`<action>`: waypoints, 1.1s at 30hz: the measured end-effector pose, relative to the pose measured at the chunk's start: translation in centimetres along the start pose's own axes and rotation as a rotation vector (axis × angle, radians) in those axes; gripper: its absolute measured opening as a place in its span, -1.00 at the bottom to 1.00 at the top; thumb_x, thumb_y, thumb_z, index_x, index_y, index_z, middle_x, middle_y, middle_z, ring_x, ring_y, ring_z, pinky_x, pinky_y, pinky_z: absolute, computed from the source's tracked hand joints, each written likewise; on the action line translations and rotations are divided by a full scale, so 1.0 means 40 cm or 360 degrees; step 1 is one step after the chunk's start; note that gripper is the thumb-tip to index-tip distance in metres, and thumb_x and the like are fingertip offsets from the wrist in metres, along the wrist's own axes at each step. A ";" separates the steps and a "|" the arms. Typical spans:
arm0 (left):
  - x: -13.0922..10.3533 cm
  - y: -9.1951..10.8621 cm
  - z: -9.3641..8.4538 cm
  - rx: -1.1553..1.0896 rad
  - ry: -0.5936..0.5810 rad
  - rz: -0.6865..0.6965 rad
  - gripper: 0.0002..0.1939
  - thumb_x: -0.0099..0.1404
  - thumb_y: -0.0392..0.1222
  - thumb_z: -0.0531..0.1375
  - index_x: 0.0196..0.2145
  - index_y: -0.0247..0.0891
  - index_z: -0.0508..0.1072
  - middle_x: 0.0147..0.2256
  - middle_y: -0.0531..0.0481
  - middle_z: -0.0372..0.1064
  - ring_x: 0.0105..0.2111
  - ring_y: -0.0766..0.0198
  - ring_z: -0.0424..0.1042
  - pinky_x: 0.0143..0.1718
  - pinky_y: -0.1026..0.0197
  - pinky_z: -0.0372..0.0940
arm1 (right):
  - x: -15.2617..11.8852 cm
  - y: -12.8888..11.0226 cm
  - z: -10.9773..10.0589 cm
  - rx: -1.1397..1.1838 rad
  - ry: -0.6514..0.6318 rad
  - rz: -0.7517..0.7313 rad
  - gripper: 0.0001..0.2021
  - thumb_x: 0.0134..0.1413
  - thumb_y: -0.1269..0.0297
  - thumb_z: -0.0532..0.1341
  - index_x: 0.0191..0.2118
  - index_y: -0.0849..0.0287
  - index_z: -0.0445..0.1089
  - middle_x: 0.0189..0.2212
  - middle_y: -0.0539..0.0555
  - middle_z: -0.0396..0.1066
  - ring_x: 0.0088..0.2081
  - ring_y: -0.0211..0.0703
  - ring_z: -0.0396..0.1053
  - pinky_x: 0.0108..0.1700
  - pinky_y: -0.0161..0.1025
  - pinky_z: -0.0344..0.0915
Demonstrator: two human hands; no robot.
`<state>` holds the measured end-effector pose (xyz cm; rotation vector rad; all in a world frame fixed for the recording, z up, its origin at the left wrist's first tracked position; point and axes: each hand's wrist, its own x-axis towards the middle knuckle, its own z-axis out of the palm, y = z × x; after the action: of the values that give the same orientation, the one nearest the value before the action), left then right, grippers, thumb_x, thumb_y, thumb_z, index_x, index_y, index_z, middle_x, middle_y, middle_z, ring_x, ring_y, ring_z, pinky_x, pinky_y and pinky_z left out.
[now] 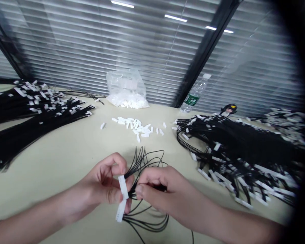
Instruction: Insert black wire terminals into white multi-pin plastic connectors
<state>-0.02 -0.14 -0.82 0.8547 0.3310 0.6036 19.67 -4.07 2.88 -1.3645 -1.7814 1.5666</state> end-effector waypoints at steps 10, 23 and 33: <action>0.027 0.008 -0.001 0.0030 0.0503 -0.0116 -0.78 0.13 -0.44 0.20 -0.28 -0.20 0.34 -0.30 0.05 0.29 -0.39 0.35 0.35 -0.28 0.26 0.20 | 0.024 0.035 -0.017 -0.1892 0.0377 -0.0813 -0.86 0.21 0.41 -0.05 -0.21 0.26 0.21 -0.30 0.09 0.26 -0.25 -0.14 0.20 -0.15 -0.12 0.21; 0.040 -0.026 -0.025 0.0287 0.0401 0.0029 -0.72 -0.19 -0.17 0.40 -0.52 -0.26 0.40 -0.59 0.10 0.10 -0.56 0.36 0.16 -0.51 0.27 0.02 | 0.123 0.093 -0.161 -0.0915 0.0702 -0.0577 -0.68 -0.10 0.50 0.12 -0.15 0.20 0.37 0.05 0.14 0.19 0.13 0.01 0.04 0.19 0.00 -0.08; 0.036 -0.002 -0.033 0.0459 0.0554 0.0189 -0.79 -0.08 -0.23 0.33 -0.45 -0.24 0.39 -0.44 0.00 0.27 -0.28 0.12 0.31 -0.28 0.17 0.13 | 0.112 0.064 -0.168 0.0347 0.0129 -0.0252 -0.53 0.18 0.04 -0.14 0.13 0.18 -0.06 0.05 0.23 0.23 -0.06 -0.12 0.35 -0.14 -0.15 0.33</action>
<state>0.50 1.51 -1.77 1.0510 0.6996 0.8303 24.10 2.95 1.19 -1.1395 -1.5775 1.5461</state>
